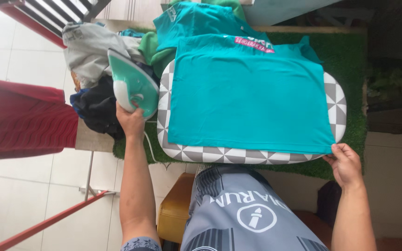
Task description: The person irons a teal t-shirt on a patterned ironing board. They smooth the fabric, move the iron across the front and back, and flip the shirt to iron both sides.
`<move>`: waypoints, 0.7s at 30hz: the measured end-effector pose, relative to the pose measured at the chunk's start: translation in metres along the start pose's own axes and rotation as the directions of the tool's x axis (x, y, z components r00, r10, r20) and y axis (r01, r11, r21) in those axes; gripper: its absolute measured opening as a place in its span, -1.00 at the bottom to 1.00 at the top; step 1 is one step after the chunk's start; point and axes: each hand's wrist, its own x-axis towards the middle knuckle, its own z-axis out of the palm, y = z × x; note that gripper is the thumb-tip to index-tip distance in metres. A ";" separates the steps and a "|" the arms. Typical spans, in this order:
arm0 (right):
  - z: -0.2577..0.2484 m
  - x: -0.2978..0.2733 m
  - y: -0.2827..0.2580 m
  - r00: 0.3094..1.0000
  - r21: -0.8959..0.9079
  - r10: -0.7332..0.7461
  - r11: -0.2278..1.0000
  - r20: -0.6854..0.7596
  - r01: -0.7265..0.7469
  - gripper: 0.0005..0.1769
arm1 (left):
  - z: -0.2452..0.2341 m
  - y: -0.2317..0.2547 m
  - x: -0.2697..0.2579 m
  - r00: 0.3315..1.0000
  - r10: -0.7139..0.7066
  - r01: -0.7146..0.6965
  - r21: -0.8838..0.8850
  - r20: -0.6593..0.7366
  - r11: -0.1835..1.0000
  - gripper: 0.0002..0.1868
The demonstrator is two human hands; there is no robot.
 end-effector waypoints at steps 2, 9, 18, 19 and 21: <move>0.005 0.007 -0.002 1.000 0.001 0.000 1.000 -0.005 0.000 -0.85 | -0.003 0.005 0.006 1.000 0.016 -0.017 0.065 0.005 0.998 -0.57; 0.010 -0.001 -0.024 0.997 -0.226 0.000 0.974 -0.073 -0.016 -0.82 | -0.014 0.029 -0.017 0.996 0.081 -0.090 0.396 0.039 0.914 -0.42; 0.079 0.002 -0.075 0.926 -0.869 -0.336 0.494 -0.170 0.020 -0.55 | 0.015 0.036 -0.083 0.993 0.074 -0.121 0.733 0.096 0.669 -0.62; 0.086 0.005 -0.081 0.922 -0.911 -0.360 0.412 -0.145 0.018 -0.53 | 0.020 0.033 -0.085 0.994 -0.016 -0.069 0.755 0.105 0.651 -0.60; 0.097 0.016 -0.092 0.950 -0.932 -0.260 0.356 -0.172 -0.071 -0.48 | 0.027 0.029 -0.087 0.989 0.000 -0.125 0.820 0.151 0.558 -0.58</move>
